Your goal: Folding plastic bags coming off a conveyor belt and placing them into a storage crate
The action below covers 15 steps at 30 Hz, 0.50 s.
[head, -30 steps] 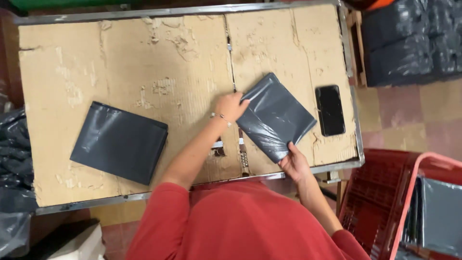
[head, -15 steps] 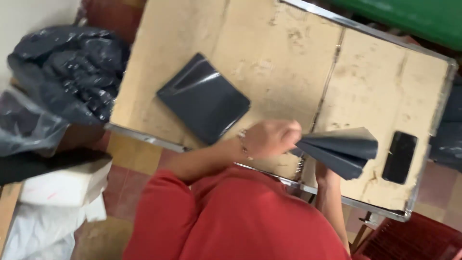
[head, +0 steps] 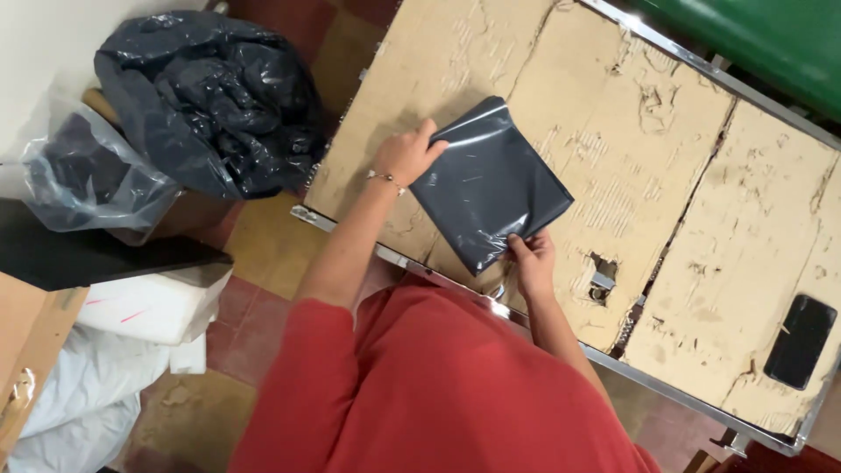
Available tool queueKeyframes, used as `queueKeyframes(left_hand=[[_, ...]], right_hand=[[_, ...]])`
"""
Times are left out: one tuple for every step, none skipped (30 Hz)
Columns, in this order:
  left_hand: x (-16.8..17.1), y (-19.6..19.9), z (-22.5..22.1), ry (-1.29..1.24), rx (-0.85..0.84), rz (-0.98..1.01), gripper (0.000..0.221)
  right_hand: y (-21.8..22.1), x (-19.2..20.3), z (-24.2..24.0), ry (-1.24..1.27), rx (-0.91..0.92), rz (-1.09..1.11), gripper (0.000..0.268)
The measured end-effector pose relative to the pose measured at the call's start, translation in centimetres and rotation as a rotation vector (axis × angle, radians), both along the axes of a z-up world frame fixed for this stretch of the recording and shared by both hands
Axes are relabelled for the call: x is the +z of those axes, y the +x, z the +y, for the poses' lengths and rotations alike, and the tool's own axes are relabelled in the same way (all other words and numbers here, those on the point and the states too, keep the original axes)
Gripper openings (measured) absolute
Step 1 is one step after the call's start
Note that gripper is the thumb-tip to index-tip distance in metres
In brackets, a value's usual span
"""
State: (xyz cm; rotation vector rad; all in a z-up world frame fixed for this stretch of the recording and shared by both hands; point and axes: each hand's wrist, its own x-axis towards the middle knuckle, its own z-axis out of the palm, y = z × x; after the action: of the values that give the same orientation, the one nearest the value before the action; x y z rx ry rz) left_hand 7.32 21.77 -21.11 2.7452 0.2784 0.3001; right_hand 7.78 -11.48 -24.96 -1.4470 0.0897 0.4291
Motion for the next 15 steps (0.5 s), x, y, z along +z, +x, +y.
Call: queueKeyframes(left_hand=[[-0.2, -0.1, 0.2, -0.006, 0.001, 0.0, 0.04], [-0.5, -0.1, 0.2, -0.023, -0.005, -0.006, 0.04], [-0.7, 0.0, 0.2, -0.04, -0.011, -0.011, 0.039], [-0.7, -0.2, 0.2, -0.042, -0.017, -0.017, 0.039], [-0.7, -0.3, 0.1, -0.032, -0.008, -0.026, 0.041], [-0.8, -0.6, -0.1, -0.021, 0.0, -0.033, 0.042], [-1.2, -0.2, -0.5, -0.022, -0.006, -0.035, 0.042], [-1.6, 0.0, -1.0, 0.092, 0.066, -0.111, 0.045], [-2.1, 0.3, -1.6, 0.205, 0.138, -0.188, 0.048], [-0.5, -0.3, -2.7, 0.207, 0.123, -0.193, 0.048], [1.0, -0.8, -3.8, 0.144, 0.125, -0.19, 0.066], [2.6, -1.2, -5.0, 0.082, 0.121, -0.187, 0.089], [2.8, -1.3, -5.7, 0.085, 0.1, -0.192, 0.089], [3.0, -1.2, -6.3, 0.071, 0.057, -0.086, 0.091], [3.3, -1.0, -7.0, 0.06, 0.014, 0.022, 0.094]], right_hand=[[-0.2, 0.2, 0.1, -0.006, 0.001, 0.0, 0.022], [-0.3, 0.4, 0.1, -0.042, -0.006, -0.01, 0.022], [-0.4, 0.6, 0.0, -0.079, -0.013, -0.019, 0.023], [-0.5, 0.2, -0.3, -0.081, -0.019, -0.025, 0.023], [-0.5, -0.2, -0.6, -0.136, -0.026, -0.039, 0.027], [-0.7, -0.7, -0.9, -0.19, -0.034, -0.048, 0.033], [-1.2, 2.2, 0.2, -0.192, -0.04, -0.05, 0.033], [-1.9, 5.0, 1.2, -0.492, -0.032, -0.27, 0.06], [-2.5, 7.9, 2.2, -0.792, -0.02, -0.49, 0.089], [-2.5, 7.0, 2.5, -0.793, -0.036, -0.488, 0.089], [-2.4, 6.2, 2.8, -0.929, 0.07, -0.862, 0.087], [-2.4, 5.3, 3.0, -1.057, 0.176, -1.237, 0.086], [-2.7, 5.0, 4.5, -1.066, 0.155, -1.23, 0.086], [-2.9, 4.6, 5.9, -1.07, 0.333, -1.284, 0.092], [-2.9, 4.4, 7.4, -1.068, 0.514, -1.332, 0.098]])
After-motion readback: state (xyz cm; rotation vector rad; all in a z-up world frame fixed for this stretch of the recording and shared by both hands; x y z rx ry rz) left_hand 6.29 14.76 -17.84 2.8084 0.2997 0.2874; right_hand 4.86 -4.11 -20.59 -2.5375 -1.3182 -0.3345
